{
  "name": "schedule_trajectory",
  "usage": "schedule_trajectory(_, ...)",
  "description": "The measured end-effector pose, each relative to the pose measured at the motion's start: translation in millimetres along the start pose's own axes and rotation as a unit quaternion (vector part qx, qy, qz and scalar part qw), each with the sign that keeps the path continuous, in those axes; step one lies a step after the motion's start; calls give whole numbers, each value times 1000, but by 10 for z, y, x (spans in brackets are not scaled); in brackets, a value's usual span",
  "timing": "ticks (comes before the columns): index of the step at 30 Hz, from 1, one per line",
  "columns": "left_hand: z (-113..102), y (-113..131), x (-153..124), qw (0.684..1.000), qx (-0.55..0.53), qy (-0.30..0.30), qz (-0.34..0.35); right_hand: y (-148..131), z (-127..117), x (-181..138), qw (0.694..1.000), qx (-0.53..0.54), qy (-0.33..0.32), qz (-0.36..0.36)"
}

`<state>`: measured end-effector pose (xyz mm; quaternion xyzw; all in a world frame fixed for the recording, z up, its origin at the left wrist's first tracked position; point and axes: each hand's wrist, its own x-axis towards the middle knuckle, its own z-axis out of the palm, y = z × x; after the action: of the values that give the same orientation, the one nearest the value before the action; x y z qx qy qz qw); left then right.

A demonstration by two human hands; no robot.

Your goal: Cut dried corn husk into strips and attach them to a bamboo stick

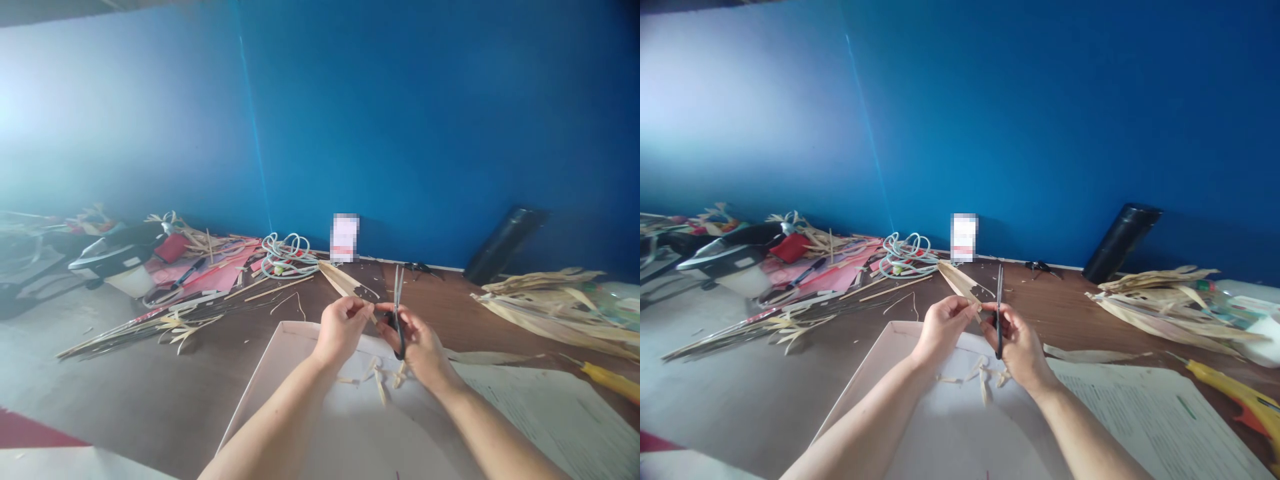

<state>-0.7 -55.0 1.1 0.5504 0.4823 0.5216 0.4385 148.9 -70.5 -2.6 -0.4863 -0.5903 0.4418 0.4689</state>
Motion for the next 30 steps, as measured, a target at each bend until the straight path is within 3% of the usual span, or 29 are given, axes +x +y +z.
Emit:
schedule_trajectory(7,-12,31,-17,999,13,27,13,-7,14,0,1000,24,-4,6)
schedule_trajectory(20,-41,65,-24,999,31,10,11,7,27,-2,999,47,-11,5)
schedule_trajectory(30,-49,57,-21,999,29,43,12,29,31,-5,998,52,-16,10)
